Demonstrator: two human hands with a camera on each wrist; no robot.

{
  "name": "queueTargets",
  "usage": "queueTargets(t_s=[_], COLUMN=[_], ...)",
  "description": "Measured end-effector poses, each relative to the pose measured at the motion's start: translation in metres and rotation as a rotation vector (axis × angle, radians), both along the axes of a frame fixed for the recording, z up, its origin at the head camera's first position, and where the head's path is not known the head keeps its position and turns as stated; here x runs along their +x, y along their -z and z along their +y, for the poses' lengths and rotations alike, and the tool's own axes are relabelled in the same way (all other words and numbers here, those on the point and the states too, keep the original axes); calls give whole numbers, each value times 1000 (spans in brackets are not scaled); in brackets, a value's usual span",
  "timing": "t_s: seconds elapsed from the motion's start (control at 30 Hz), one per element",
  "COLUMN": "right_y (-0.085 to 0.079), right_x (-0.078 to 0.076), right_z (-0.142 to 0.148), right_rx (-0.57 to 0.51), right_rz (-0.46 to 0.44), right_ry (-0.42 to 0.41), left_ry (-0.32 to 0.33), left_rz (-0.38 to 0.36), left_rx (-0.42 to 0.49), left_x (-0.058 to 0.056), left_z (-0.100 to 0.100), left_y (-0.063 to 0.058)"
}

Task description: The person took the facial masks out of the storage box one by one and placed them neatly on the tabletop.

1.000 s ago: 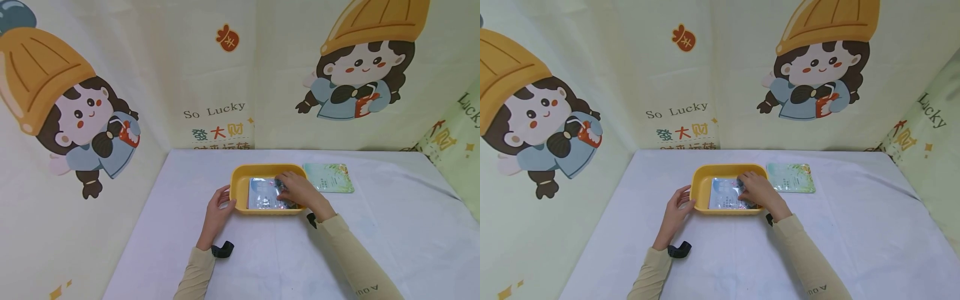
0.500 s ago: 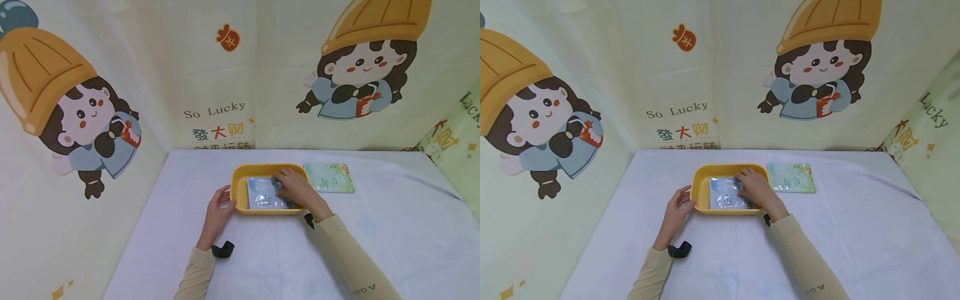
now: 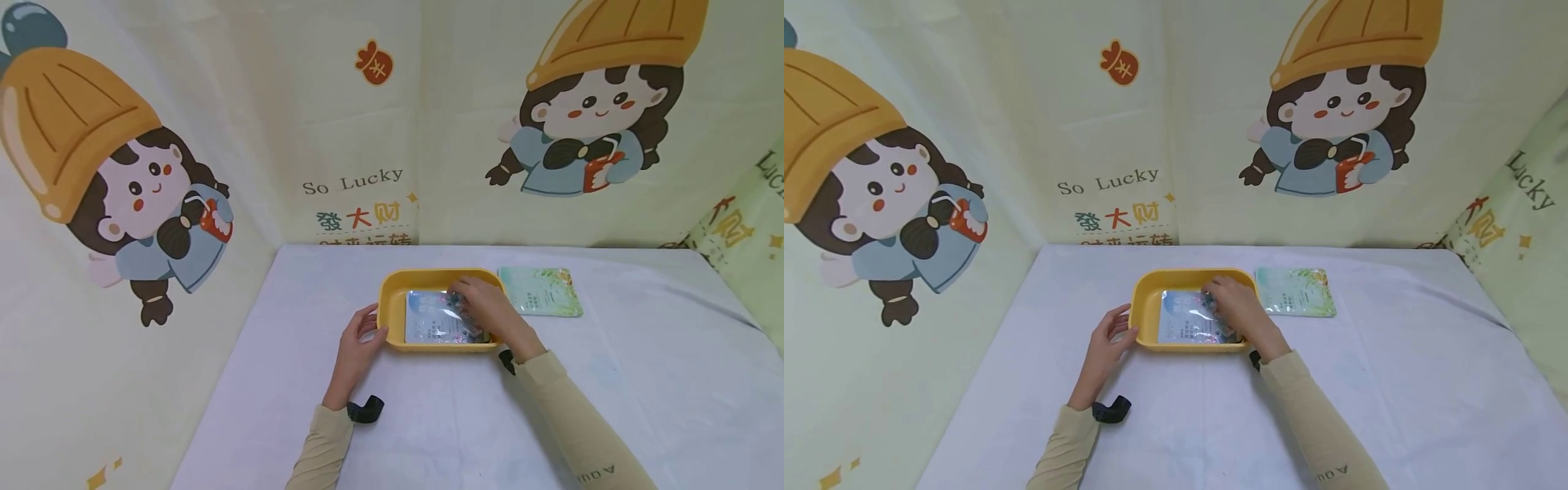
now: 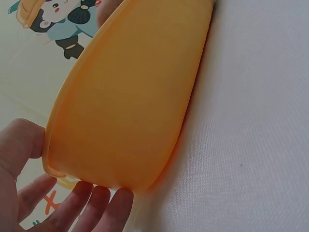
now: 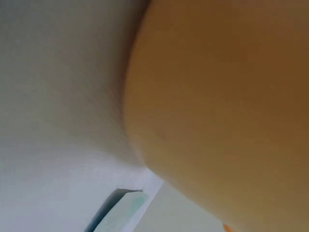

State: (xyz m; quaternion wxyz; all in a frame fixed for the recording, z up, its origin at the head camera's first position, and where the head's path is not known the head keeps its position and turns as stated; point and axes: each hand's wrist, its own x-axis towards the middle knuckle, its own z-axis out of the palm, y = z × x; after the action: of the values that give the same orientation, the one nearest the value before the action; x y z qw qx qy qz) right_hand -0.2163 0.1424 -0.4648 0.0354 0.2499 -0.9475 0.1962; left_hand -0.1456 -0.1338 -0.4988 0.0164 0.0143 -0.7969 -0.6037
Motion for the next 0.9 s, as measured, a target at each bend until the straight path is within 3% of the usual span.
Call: queueTargets(t_s=[0.4,0.7,0.9], right_y=[-6,-7,-10], right_x=[-8,-11,-10], right_z=[14,20,24], right_rx=[-154,-296,-355], right_rz=[-52,-149,-152], right_ry=[-47,-103,-116], left_ry=[-4,-21,-6], left_rz=[-12,-27,-24], left_rx=[-1,-13,-3], left_x=[-5,1,2], left_z=[3,2,2], left_y=[1,0,-1])
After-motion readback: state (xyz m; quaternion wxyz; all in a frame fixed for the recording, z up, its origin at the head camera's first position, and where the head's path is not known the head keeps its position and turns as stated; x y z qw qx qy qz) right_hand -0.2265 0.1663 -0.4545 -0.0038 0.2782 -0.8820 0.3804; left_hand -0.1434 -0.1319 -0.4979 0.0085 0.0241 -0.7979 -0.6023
